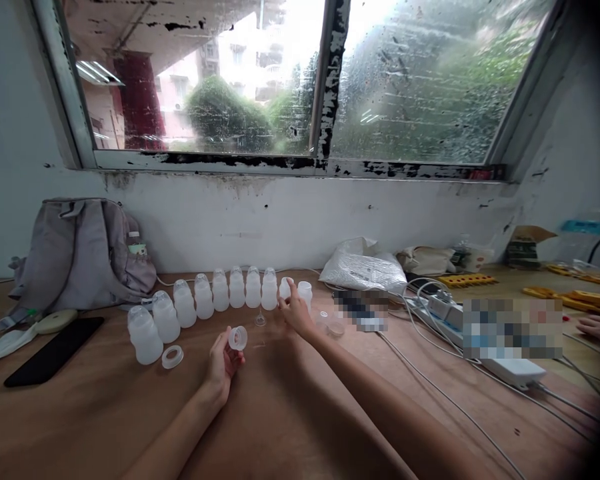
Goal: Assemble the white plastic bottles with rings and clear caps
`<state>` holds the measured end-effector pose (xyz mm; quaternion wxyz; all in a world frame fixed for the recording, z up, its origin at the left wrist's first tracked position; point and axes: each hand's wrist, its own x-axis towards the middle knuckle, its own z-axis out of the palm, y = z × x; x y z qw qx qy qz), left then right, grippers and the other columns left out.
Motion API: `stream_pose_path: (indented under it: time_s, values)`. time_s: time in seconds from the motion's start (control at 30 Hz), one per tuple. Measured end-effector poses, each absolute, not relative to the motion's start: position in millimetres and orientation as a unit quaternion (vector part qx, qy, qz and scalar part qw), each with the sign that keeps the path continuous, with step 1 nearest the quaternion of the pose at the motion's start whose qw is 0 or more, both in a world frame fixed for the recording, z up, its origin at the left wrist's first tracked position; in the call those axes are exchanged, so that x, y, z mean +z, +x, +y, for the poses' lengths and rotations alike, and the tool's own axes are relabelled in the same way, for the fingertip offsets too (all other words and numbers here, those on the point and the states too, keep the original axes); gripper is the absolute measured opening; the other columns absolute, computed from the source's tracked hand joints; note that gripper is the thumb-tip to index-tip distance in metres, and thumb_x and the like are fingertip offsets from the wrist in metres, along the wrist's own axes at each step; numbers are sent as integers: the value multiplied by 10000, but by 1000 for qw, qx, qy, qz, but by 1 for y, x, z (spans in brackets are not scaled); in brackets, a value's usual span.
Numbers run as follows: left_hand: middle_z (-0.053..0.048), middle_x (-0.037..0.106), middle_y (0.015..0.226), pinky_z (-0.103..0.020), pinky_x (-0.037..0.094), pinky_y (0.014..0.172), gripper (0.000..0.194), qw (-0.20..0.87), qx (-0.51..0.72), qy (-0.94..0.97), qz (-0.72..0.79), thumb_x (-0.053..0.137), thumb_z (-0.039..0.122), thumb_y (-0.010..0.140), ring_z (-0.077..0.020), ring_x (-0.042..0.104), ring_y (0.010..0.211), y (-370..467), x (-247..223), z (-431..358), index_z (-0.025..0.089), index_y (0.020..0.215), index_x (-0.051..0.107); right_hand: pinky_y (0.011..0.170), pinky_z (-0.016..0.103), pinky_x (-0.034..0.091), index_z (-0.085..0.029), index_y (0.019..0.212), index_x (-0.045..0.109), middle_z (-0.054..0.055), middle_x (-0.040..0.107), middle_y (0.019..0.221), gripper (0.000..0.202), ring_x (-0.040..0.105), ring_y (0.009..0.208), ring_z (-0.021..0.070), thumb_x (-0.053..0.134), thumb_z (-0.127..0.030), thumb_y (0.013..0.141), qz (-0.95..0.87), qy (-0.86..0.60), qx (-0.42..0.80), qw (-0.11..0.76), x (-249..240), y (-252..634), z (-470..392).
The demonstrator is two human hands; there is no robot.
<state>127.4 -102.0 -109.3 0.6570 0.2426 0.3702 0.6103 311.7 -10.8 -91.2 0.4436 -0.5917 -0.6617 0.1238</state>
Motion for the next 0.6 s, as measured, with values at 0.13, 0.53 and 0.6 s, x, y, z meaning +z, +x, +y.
stream_pose_path:
  time_s: [0.13, 0.53, 0.6]
  values:
    - [36, 493, 583, -178, 397, 371, 235, 650, 619, 237, 371, 592, 365, 689, -54, 443, 401, 128, -110, -102, 158, 724, 486, 524, 223, 351, -163, 1091, 407, 13, 569, 617, 311, 533, 559, 150, 398, -236, 788, -646, -644, 86, 400, -79, 313, -3]
    - [54, 491, 601, -169, 385, 367, 304, 622, 642, 255, 369, 650, 392, 627, -39, 424, 387, 133, -111, -107, 177, 770, 490, 747, 319, 425, -207, 900, 531, 79, 471, 1021, 148, 514, 908, 196, 457, -263, 785, -740, -514, -56, 430, -73, 315, -81]
    - [51, 499, 613, -168, 385, 370, 296, 628, 641, 254, 361, 645, 390, 634, -36, 427, 390, 133, -111, -108, 174, 766, 490, 822, 354, 412, -215, 1072, 454, 93, 441, 1127, 324, 486, 1005, 210, 506, -275, 758, -743, -482, -2, 464, -82, 314, -87]
